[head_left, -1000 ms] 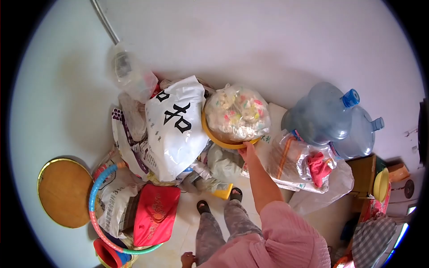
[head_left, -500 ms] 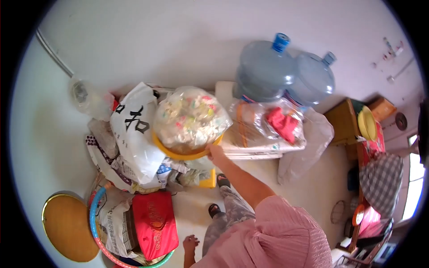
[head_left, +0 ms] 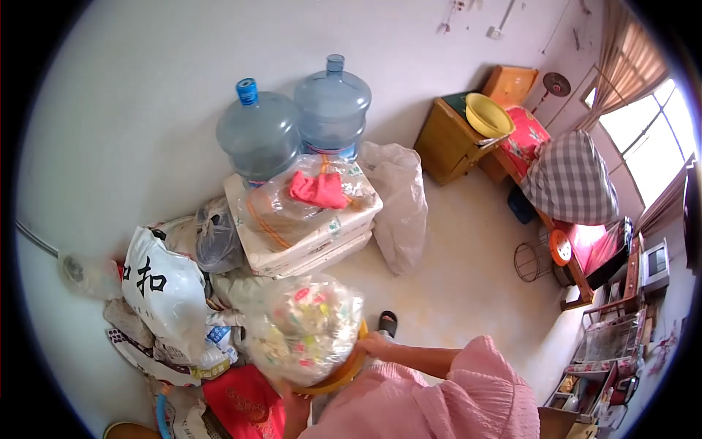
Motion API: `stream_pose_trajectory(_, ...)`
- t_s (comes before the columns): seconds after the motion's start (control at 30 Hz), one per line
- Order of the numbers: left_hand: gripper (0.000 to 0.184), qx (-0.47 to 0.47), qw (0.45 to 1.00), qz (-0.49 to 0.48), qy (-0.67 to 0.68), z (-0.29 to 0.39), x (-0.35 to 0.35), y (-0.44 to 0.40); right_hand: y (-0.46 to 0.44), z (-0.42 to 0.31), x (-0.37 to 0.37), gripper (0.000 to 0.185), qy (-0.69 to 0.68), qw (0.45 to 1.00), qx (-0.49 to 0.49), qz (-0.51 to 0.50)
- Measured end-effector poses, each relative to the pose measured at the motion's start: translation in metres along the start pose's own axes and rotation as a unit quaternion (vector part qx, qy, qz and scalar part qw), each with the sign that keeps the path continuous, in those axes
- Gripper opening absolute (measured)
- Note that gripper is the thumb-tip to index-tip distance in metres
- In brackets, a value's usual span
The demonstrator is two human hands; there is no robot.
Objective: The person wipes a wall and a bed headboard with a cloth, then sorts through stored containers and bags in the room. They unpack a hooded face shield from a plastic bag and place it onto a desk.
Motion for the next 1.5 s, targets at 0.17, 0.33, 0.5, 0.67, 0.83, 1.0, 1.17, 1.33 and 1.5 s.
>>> stream_pose_trajectory(0.17,0.061,0.131,0.991,-0.008,-0.031,-0.088,-0.063,-0.038,0.043,0.047,0.101,0.017,-0.097,0.984,-0.104,0.109)
stream_pose_trajectory(0.33,0.054,0.163,0.975,-0.034,-0.145,-0.146,-0.140,-0.112,0.081,0.105,0.198,0.012,-0.341,0.914,-0.144,0.167)
stream_pose_trajectory(0.5,0.051,0.090,0.888,0.003,-0.451,-0.192,-0.235,-0.147,0.071,0.194,0.273,0.016,-0.495,0.827,-0.145,0.224)
stream_pose_trajectory(0.67,0.041,0.130,0.859,-0.028,-0.494,-0.253,-0.236,-0.170,0.018,0.299,0.322,0.018,-0.564,0.740,-0.164,0.328)
stream_pose_trajectory(0.83,0.032,0.192,0.730,-0.056,-0.653,-0.283,-0.165,-0.198,-0.070,0.425,0.343,0.015,-0.643,0.645,-0.138,0.389)
stream_pose_trajectory(1.0,0.023,0.123,0.771,0.012,-0.625,-0.277,-0.102,-0.236,-0.165,0.536,0.342,0.023,-0.742,0.521,-0.193,0.375)
stream_pose_trajectory(1.17,0.023,0.177,0.768,0.095,-0.609,-0.263,-0.071,-0.262,-0.235,0.580,0.327,0.031,-0.818,0.433,-0.132,0.355)
stream_pose_trajectory(1.33,0.026,0.217,0.803,0.165,-0.530,-0.257,-0.073,-0.268,-0.256,0.564,0.291,0.031,-0.851,0.374,-0.139,0.341)
stream_pose_trajectory(1.5,0.026,0.195,0.828,0.121,-0.511,-0.258,-0.066,-0.234,-0.212,0.448,0.294,0.031,-0.756,0.578,-0.181,0.246)
Point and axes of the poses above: each hand's wrist, its own y-axis away from the middle knuckle, its own x-axis out of the back of the hand, z = x × y, the point moved 5 cm from there along -y, towards the middle knuckle, and after that the axes turned 1 degree about x, right-handed, at the moved point
